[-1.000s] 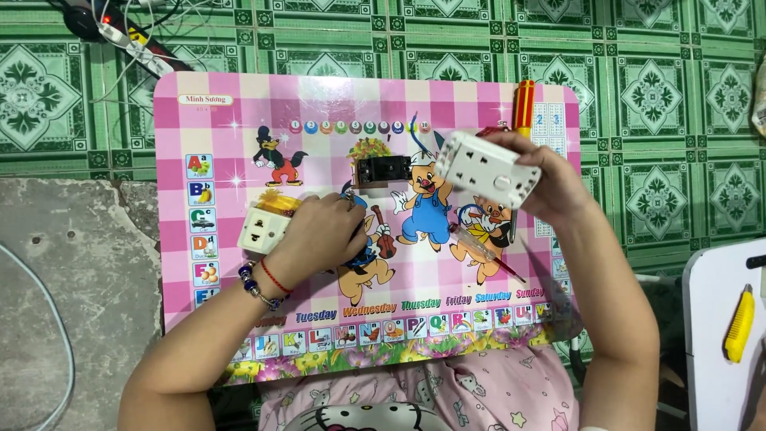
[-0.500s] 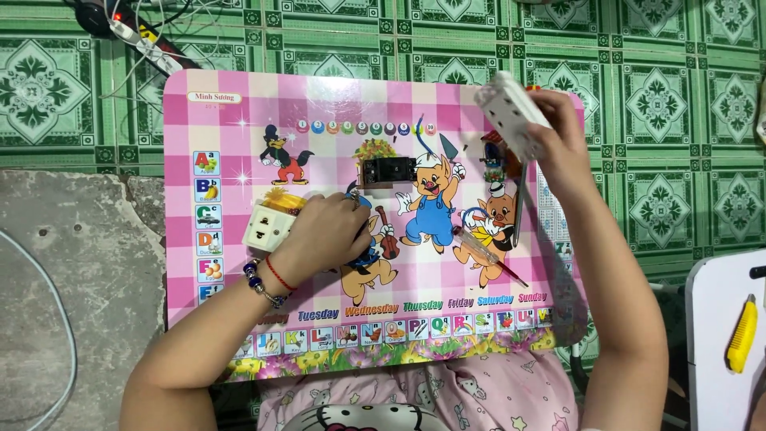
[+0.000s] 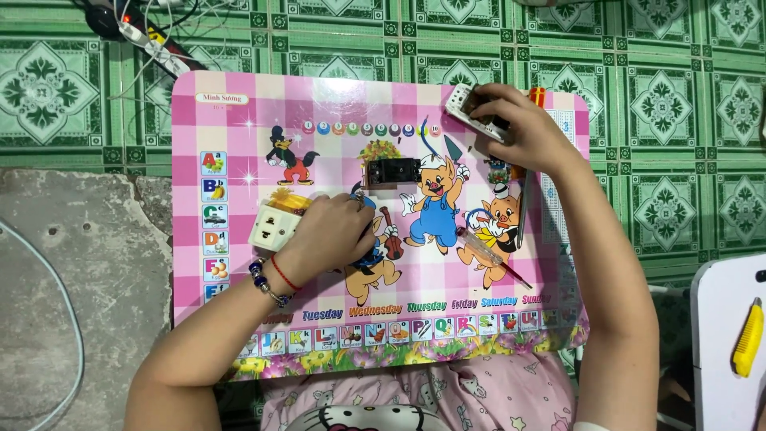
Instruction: Disassembling and repairing a power adapter using a screwdriver on a low workspace.
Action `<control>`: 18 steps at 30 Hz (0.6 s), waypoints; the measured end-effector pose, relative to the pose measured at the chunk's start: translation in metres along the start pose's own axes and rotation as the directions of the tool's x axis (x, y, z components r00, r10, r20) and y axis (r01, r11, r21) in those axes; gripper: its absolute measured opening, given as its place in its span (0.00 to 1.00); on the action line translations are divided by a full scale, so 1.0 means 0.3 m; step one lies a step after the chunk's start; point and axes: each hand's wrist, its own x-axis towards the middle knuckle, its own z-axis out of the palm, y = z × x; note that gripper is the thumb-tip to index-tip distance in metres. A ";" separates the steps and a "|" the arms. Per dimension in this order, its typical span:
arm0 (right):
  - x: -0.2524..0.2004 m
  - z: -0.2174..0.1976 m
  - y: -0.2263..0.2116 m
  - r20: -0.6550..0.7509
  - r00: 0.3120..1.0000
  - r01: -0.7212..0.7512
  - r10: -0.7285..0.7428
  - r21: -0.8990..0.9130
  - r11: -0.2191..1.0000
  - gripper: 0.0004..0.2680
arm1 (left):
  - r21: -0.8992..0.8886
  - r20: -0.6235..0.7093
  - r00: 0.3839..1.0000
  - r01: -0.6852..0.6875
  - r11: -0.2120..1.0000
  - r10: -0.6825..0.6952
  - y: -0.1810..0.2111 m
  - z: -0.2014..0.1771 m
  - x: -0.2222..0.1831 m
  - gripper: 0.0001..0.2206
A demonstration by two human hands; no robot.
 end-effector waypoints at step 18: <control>-0.034 0.012 0.052 0.069 0.997 0.064 -0.047 -0.274 0.960 0.08 | -0.039 -0.028 1.000 0.004 0.999 -0.005 -0.007 0.025 0.002 0.17</control>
